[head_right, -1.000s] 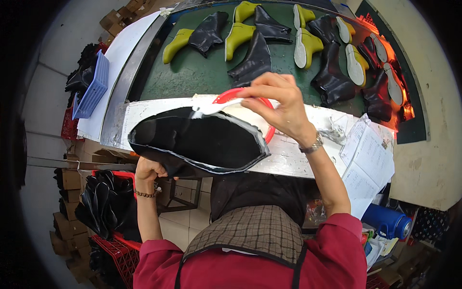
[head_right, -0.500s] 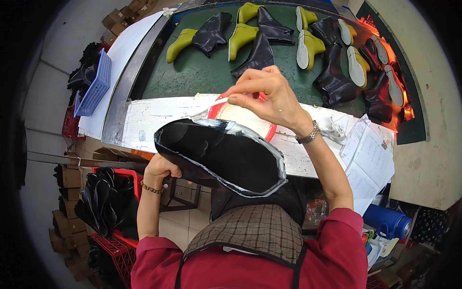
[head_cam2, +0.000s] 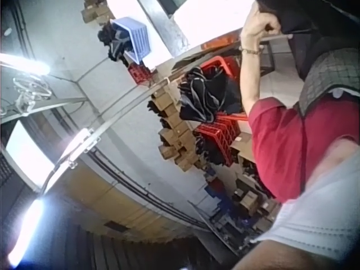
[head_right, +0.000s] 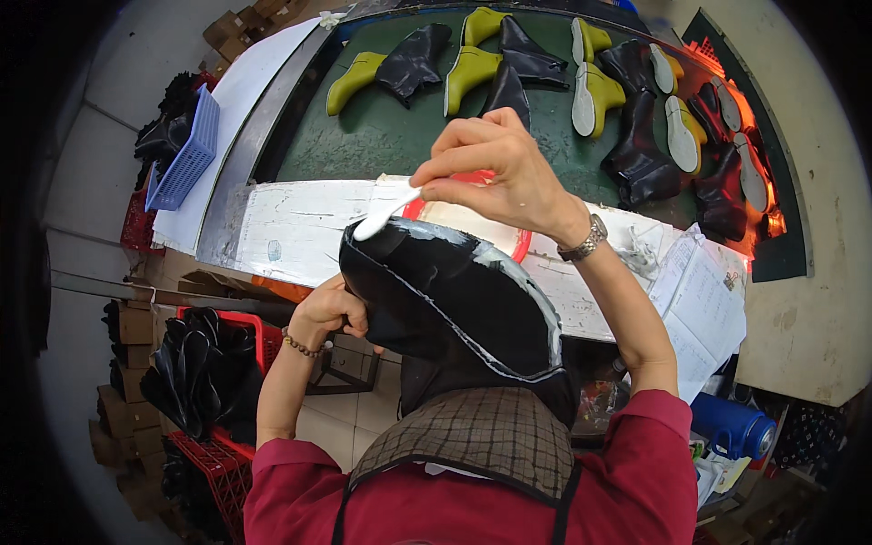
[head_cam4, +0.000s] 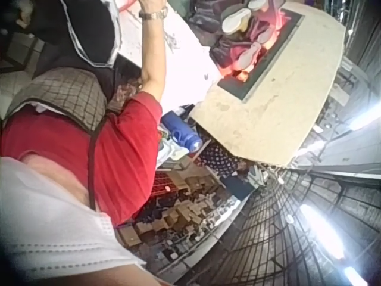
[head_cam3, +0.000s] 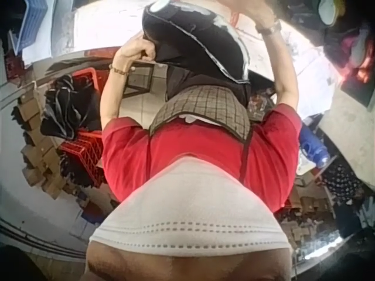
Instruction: Applying white adhesive or sealant to the edge of black shoe uppers using a small brush/toothbrush.
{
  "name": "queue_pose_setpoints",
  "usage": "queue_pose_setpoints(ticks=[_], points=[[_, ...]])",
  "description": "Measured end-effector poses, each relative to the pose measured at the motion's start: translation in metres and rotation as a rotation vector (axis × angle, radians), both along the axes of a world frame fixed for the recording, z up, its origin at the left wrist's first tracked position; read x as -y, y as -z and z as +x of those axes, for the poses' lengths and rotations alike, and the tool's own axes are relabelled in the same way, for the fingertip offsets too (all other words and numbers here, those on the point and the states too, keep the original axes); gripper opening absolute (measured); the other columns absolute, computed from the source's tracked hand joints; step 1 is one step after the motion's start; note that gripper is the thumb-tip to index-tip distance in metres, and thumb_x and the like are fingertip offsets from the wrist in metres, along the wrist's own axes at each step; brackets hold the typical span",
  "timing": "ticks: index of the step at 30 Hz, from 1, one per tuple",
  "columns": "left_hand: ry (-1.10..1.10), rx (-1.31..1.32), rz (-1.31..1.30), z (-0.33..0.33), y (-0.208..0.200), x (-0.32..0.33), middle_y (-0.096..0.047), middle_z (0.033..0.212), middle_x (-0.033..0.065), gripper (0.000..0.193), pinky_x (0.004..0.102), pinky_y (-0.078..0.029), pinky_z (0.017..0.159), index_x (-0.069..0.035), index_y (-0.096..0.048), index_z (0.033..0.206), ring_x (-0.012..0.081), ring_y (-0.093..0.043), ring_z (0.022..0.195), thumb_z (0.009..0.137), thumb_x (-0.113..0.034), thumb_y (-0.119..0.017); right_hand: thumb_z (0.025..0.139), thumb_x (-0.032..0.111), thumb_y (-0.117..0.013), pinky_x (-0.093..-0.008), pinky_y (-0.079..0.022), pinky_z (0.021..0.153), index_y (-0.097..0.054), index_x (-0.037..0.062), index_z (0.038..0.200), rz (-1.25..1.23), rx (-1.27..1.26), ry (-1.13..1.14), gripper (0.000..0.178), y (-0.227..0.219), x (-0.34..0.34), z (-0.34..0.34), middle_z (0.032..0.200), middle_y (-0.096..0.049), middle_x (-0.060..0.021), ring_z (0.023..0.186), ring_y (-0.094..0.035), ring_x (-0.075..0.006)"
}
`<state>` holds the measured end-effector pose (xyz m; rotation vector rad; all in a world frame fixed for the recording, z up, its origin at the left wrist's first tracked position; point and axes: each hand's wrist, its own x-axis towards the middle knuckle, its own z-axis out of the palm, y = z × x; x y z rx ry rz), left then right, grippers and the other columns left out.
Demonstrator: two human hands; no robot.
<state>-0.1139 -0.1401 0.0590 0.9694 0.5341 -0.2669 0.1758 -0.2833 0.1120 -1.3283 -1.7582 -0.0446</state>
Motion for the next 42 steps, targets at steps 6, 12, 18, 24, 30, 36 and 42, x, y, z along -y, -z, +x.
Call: queue_pose_setpoints(ticks=[6, 12, 18, 24, 30, 36, 42], points=[[-0.086, 0.088, 0.051, -0.032, -0.009, -0.024, -0.068, 0.075, 0.0252, 0.078, 0.0297, -0.036, 0.034, 0.012, -0.048, 0.134, 0.0330, -0.067, 0.049, 0.056, 0.017, -0.049, 0.081, 0.009, -0.082, -0.0304, -0.041, 0.085, -0.082, 0.0103, 0.097, -0.072, -0.062, 0.059, 0.016, 0.028, 0.025, 0.017, 0.088, -0.069, -0.0002, 0.086, -0.063, -0.0127], [-0.567, 0.226, 0.237, -0.044, -0.007, -0.052, -0.071, 0.096, 0.0228, 0.062, 0.0413, -0.056, 0.054, 0.013, -0.059, 0.123, 0.0353, -0.068, 0.065, 0.061, 0.011, -0.058, 0.102, 0.014, -0.066, -0.0223, -0.042, 0.062, -0.074, 0.0028, 0.112, -0.109, -0.604, 0.389, 0.017, 0.111, 0.061, 0.048, 0.086, -0.064, 0.0022, 0.073, -0.057, -0.0054], [-0.882, 0.069, -0.066, 0.008, 0.053, -0.136, -0.064, 0.083, 0.0139, 0.010, 0.0412, -0.062, 0.062, -0.004, -0.059, 0.072, 0.0321, -0.067, 0.072, 0.078, 0.000, -0.066, 0.109, 0.024, -0.057, -0.0201, -0.030, 0.042, -0.066, 0.0027, 0.114, -0.301, -1.026, 0.608, 0.024, 0.199, 0.081, 0.037, 0.072, -0.053, 0.0053, 0.049, -0.041, -0.0013], [-0.849, 0.193, -0.049, 0.094, 0.130, -0.207, -0.068, 0.088, 0.0132, 0.005, 0.0467, -0.063, 0.078, 0.000, -0.064, 0.076, 0.0294, -0.067, 0.075, 0.076, 0.004, -0.065, 0.107, 0.022, -0.060, -0.0178, -0.033, 0.050, -0.067, 0.0039, 0.114, -0.238, -1.066, 0.618, 0.020, 0.204, 0.082, 0.035, 0.078, -0.057, 0.0065, 0.058, -0.043, 0.0001], [-0.849, 0.326, 0.013, 0.202, 0.187, -0.290, -0.070, 0.082, 0.0150, 0.013, 0.0447, -0.059, 0.085, 0.006, -0.070, 0.075, 0.0277, -0.068, 0.081, 0.069, 0.015, -0.064, 0.106, 0.021, -0.062, -0.0181, -0.038, 0.056, -0.069, 0.0022, 0.116, -0.241, -1.042, 0.706, 0.022, 0.201, 0.082, 0.031, 0.081, -0.060, 0.0057, 0.065, -0.049, -0.0012], [-0.829, 0.309, 0.161, 0.308, 0.218, -0.338, -0.067, 0.089, 0.0108, 0.025, 0.0412, -0.058, 0.085, 0.004, -0.065, 0.084, 0.0241, -0.066, 0.083, 0.063, 0.017, -0.067, 0.099, 0.007, -0.069, -0.0179, -0.040, 0.060, -0.067, -0.0021, 0.118, -0.226, -1.051, 0.731, 0.021, 0.202, 0.083, 0.031, 0.086, -0.063, 0.0045, 0.071, -0.051, -0.0010], [-0.857, 0.336, 0.374, 0.316, 0.191, -0.348, -0.070, 0.093, 0.0081, 0.043, 0.0342, -0.057, 0.078, 0.001, -0.067, 0.105, 0.0211, -0.067, 0.084, 0.063, 0.013, -0.069, 0.099, 0.005, -0.067, -0.0175, -0.034, 0.057, -0.065, -0.0007, 0.119, -0.262, -1.054, 0.697, 0.020, 0.203, 0.086, 0.031, 0.087, -0.061, 0.0063, 0.068, -0.045, 0.0008]])
